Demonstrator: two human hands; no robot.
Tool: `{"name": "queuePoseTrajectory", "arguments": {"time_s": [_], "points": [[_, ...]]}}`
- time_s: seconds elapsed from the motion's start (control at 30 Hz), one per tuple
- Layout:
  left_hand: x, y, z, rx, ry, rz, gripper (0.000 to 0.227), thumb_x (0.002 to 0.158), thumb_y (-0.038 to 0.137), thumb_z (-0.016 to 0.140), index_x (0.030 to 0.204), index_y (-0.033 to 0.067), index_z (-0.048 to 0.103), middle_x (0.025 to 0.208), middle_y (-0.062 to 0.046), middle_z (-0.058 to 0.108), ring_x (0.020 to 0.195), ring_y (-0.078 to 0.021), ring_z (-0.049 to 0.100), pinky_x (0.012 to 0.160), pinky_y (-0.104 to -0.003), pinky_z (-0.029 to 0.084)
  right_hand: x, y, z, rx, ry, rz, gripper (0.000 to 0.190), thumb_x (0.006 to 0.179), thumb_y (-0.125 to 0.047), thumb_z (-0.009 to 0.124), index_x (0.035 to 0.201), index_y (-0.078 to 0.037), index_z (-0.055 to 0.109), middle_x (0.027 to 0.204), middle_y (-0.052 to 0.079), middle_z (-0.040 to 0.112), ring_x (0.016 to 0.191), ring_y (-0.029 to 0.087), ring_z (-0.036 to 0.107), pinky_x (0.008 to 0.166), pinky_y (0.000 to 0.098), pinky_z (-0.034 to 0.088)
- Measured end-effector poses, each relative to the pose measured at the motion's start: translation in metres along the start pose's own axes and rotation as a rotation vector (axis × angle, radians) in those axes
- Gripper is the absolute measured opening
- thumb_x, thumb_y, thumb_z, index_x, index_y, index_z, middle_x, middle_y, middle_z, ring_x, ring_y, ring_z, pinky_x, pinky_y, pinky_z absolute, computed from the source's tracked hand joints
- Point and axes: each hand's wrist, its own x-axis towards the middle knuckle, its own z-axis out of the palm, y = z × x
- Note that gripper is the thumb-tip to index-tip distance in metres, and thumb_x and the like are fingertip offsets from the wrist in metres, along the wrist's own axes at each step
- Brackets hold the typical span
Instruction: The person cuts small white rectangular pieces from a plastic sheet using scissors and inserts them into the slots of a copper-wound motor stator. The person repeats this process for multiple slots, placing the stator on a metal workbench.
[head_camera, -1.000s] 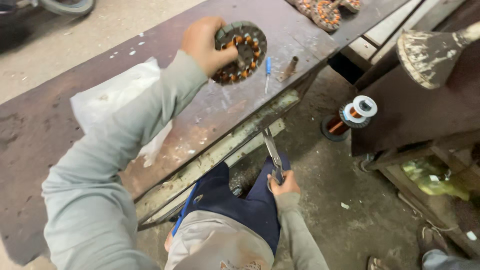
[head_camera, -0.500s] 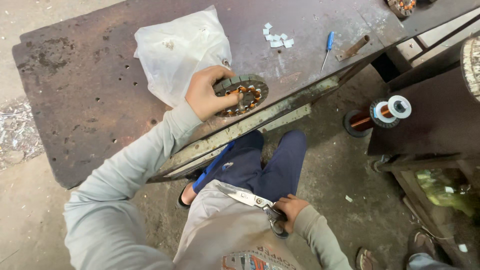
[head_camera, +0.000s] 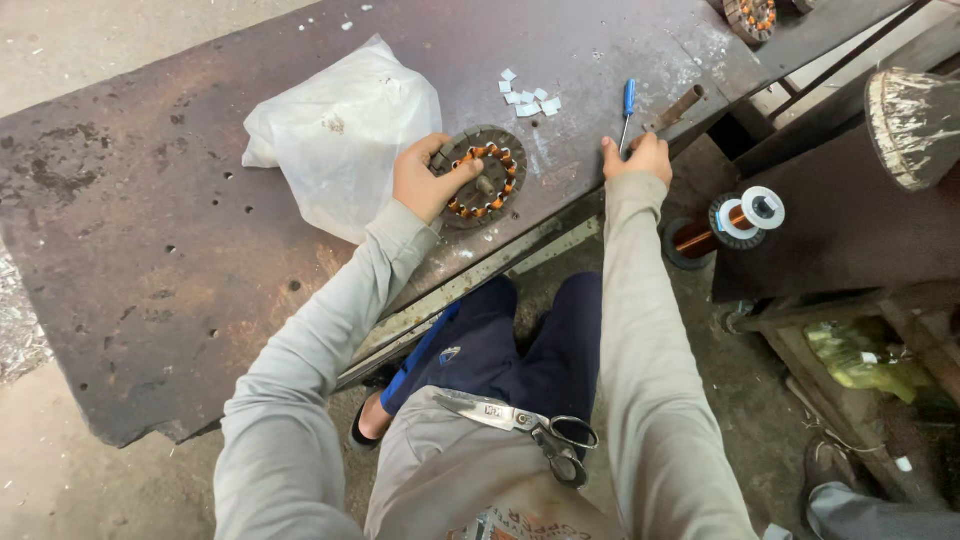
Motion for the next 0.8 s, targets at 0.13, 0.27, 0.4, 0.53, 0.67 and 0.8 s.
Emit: {"name": "queuePoseTrajectory", "arguments": {"time_s": [0.13,0.27,0.4,0.53,0.67,0.8], "points": [[0.020,-0.003,-0.012,0.132,-0.074,0.077,0.039,0.084,0.032,0.086,0.098,0.0005,0.070,0.078,-0.003,0.066,0.073,-0.0091,0.059,0.068,-0.027,0.050,0.030,0.025,0.042,-0.136,-0.142,0.124,0.031,0.088,-0.025,0.080,0.100,-0.002,0.063,0.103,0.022,0.065,0.094,0.042,0.066,0.080,0.0495,0.051],[0.021,-0.008,-0.022,-0.017,-0.217,0.004,0.038,0.094,0.039,0.077,0.107,0.0035,0.070,0.083,0.000,0.065,0.078,-0.0073,0.057,0.073,-0.026,0.048,0.025,0.056,0.062,-0.199,-0.216,0.131,0.027,0.087,-0.016,0.077,0.100,0.001,0.061,0.102,0.023,0.066,0.095,0.043,0.066,0.080,0.0492,0.053],[0.017,-0.018,-0.025,-0.149,-0.212,0.069,0.040,0.100,0.039,0.072,0.114,0.0026,0.067,0.091,0.003,0.066,0.086,-0.0056,0.058,0.077,-0.023,0.049,-0.006,0.076,0.048,-0.270,-0.178,0.027,0.024,0.088,-0.014,0.075,0.094,0.004,0.060,0.079,0.020,0.067,0.074,0.039,0.067,0.068,0.0475,0.053],[0.015,-0.026,-0.029,-0.175,-0.246,-0.027,0.037,0.103,0.038,0.069,0.115,0.0032,0.069,0.084,0.004,0.059,0.080,-0.0054,0.053,0.072,-0.022,0.044,-0.074,0.056,-0.036,0.776,-0.653,0.462,0.025,0.107,-0.020,0.061,0.096,0.002,0.057,0.068,0.006,0.056,0.048,0.015,0.049,0.044,0.0331,0.038],[0.018,-0.028,-0.022,-0.103,-0.215,0.003,0.035,0.105,0.036,0.069,0.113,0.0024,0.070,0.087,0.002,0.058,0.081,-0.0065,0.052,0.073,-0.023,0.044,-0.167,-0.021,-0.140,0.837,-0.940,0.289,0.011,0.101,-0.012,0.063,0.098,-0.002,0.060,0.067,0.007,0.057,0.053,0.015,0.052,0.048,0.0306,0.041],[0.017,-0.026,-0.012,-0.141,-0.167,-0.006,0.036,0.106,0.033,0.069,0.123,0.0019,0.065,0.099,0.001,0.066,0.092,-0.0069,0.060,0.083,-0.023,0.050,-0.204,-0.104,-0.157,0.586,-0.633,-0.214,0.009,0.095,-0.005,0.066,0.098,-0.003,0.057,0.084,0.015,0.063,0.076,0.035,0.067,0.067,0.0397,0.052]]}}
